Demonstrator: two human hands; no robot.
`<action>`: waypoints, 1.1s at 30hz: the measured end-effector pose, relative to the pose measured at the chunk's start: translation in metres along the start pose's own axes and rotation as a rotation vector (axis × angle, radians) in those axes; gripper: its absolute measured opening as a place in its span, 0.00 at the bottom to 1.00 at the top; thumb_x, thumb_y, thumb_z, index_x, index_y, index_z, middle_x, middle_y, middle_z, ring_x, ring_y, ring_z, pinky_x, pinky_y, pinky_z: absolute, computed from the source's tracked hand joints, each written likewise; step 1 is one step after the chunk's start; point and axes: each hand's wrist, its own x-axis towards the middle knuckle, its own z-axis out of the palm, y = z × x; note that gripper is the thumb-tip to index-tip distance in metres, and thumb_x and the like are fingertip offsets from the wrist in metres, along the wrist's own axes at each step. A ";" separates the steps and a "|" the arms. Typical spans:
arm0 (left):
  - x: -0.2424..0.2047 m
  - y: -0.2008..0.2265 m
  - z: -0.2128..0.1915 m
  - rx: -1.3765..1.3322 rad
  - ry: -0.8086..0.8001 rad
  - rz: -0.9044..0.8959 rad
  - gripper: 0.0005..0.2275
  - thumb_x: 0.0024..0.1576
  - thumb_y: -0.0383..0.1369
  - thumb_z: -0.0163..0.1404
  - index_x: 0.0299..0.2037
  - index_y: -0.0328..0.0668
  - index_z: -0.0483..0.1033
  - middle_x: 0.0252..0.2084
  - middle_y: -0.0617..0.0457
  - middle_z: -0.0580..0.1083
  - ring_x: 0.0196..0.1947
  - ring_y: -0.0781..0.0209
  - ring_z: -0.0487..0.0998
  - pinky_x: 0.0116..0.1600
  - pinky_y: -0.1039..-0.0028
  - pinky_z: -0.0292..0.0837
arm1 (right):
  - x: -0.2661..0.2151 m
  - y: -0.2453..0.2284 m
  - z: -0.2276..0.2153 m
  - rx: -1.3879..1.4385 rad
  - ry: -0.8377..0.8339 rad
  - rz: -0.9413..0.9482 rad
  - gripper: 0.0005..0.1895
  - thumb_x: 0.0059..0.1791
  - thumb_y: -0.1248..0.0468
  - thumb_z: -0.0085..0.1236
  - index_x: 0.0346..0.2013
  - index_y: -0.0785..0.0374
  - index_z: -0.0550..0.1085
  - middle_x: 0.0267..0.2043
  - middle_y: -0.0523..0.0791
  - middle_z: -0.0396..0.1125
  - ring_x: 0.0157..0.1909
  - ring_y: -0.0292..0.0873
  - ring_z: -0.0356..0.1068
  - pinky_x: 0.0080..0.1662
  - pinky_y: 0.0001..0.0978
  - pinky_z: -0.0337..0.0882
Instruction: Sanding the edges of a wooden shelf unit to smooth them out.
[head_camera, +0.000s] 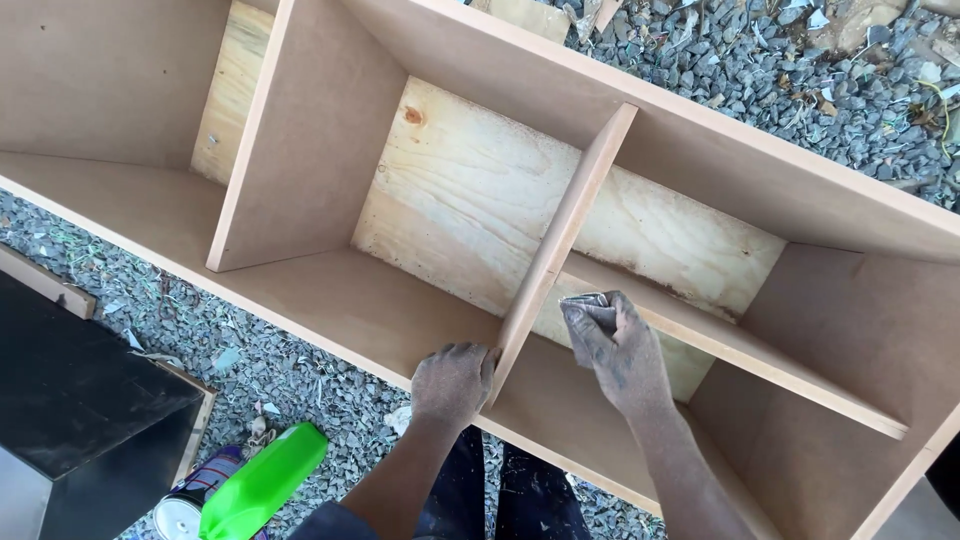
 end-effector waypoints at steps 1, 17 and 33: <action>0.001 0.006 -0.017 -0.020 -0.032 -0.008 0.17 0.64 0.51 0.41 0.33 0.56 0.78 0.29 0.56 0.77 0.34 0.54 0.83 0.38 0.62 0.81 | 0.003 -0.004 -0.002 -0.043 0.011 -0.003 0.14 0.51 0.50 0.60 0.41 0.57 0.77 0.36 0.50 0.76 0.42 0.51 0.77 0.47 0.46 0.76; -0.001 0.034 -0.090 0.003 -0.369 -0.015 0.32 0.64 0.63 0.30 0.48 0.47 0.80 0.38 0.47 0.79 0.44 0.50 0.82 0.46 0.60 0.79 | 0.077 0.004 -0.014 -0.057 0.088 -0.123 0.12 0.45 0.54 0.64 0.37 0.56 0.77 0.30 0.50 0.71 0.36 0.48 0.72 0.36 0.39 0.71; 0.006 0.030 -0.042 -0.009 -0.068 0.068 0.27 0.68 0.54 0.30 0.33 0.45 0.79 0.27 0.48 0.77 0.33 0.50 0.84 0.34 0.60 0.80 | 0.099 0.037 -0.010 0.132 0.329 -0.569 0.18 0.55 0.55 0.64 0.28 0.61 0.70 0.21 0.46 0.57 0.28 0.38 0.59 0.31 0.29 0.58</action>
